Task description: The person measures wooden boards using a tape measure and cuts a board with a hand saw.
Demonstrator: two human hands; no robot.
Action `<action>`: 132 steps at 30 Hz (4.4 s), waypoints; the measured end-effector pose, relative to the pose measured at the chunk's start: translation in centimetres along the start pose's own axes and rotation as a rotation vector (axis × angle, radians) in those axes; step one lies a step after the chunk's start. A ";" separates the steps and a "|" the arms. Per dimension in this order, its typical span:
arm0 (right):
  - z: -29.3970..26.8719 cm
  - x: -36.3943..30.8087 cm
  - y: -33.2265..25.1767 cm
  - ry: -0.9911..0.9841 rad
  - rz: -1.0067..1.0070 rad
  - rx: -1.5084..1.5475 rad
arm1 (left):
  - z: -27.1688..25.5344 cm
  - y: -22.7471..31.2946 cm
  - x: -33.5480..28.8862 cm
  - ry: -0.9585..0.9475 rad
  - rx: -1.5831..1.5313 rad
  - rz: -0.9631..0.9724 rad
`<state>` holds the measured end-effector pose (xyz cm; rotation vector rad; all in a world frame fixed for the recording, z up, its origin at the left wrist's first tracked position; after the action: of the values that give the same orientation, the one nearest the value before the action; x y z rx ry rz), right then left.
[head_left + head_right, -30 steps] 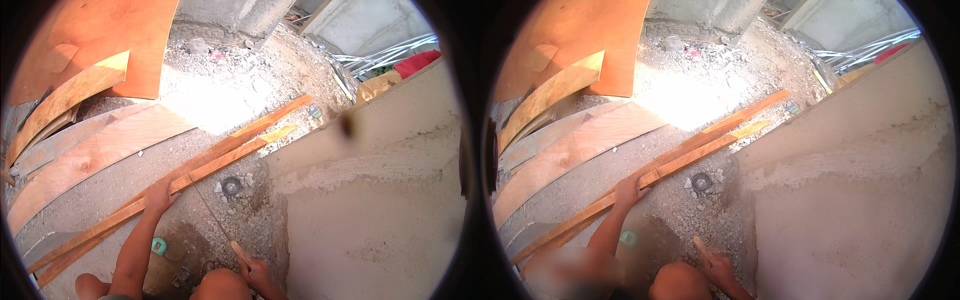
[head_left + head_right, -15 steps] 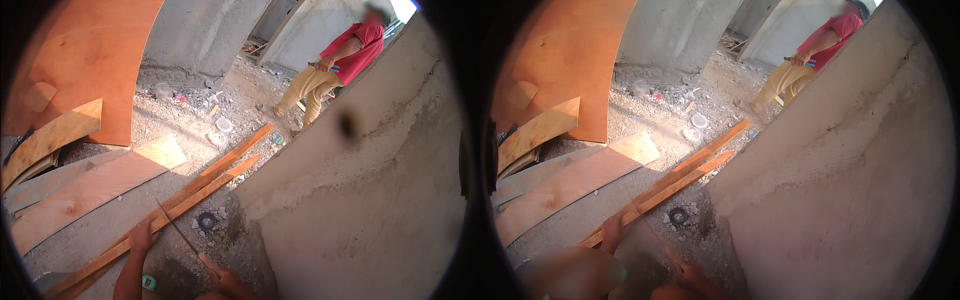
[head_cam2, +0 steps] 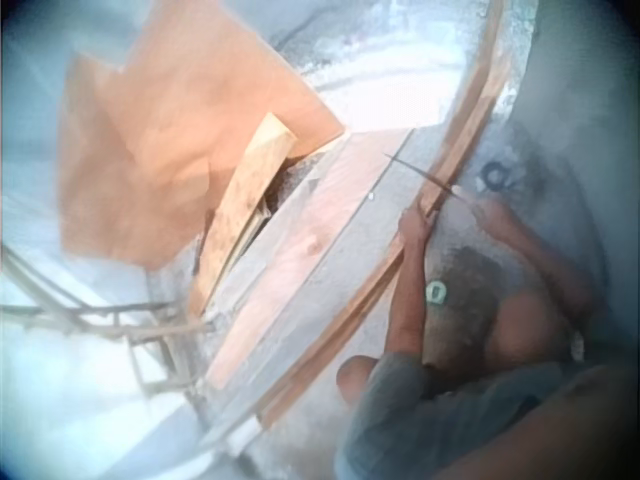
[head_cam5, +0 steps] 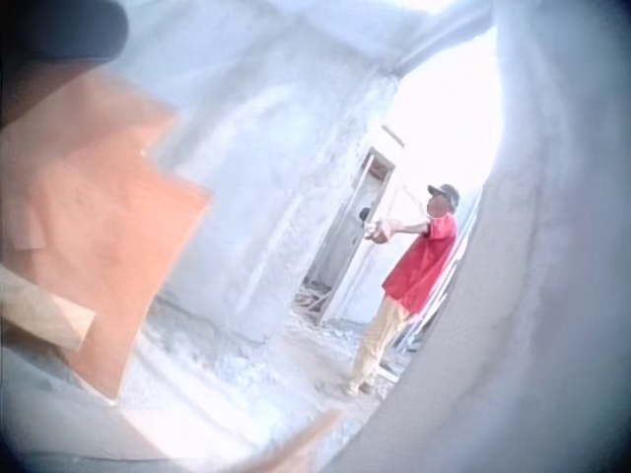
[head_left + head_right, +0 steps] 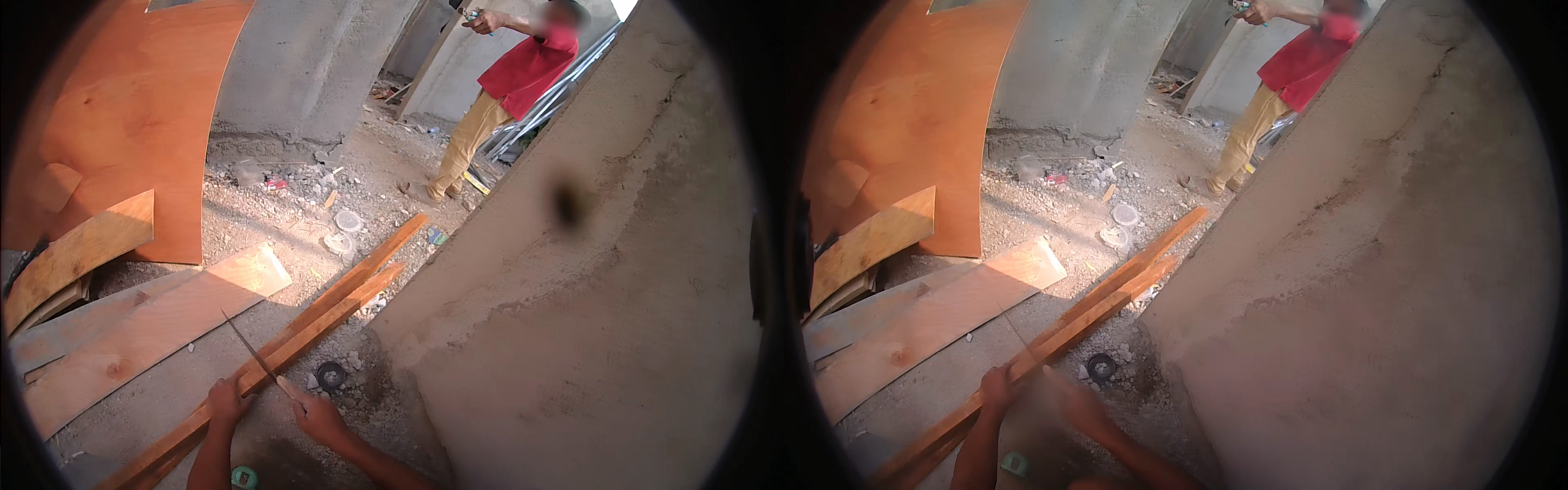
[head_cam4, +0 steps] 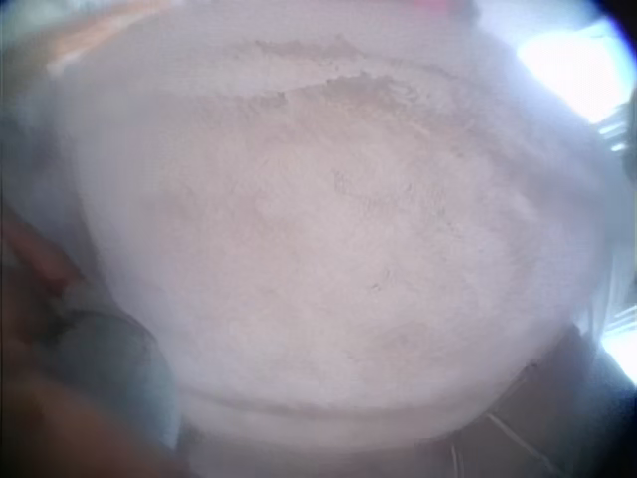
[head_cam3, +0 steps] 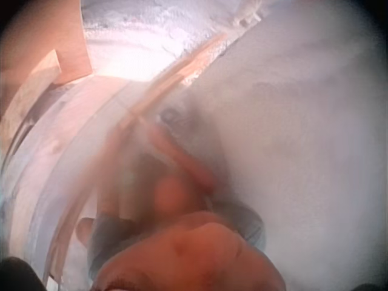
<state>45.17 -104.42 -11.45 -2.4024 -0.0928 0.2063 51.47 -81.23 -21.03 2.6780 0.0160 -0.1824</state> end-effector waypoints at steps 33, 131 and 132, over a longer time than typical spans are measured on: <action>-1.0 -1.7 -1.9 0.016 0.027 0.123 | 0.2 -0.4 -0.9 -0.029 -0.046 0.030; -9.1 -12.2 -2.7 -0.073 0.248 0.085 | -0.3 1.6 -0.1 -0.109 0.065 -0.009; -7.7 -9.0 -2.9 -0.109 0.327 0.164 | -0.2 1.7 0.1 -0.136 0.086 -0.053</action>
<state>37.66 -108.42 -2.72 -2.2300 0.2590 0.4778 51.64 -82.66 -20.10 2.7464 0.0379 -0.3901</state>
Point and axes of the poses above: each hand's wrist, its own x-axis towards the middle knuckle, its own z-axis out of the palm, y = z × x, the point moved 1 cm from there along x, towards the middle knuckle, and after that the axes turned 3 degrees about y, right-handed, at the moved point
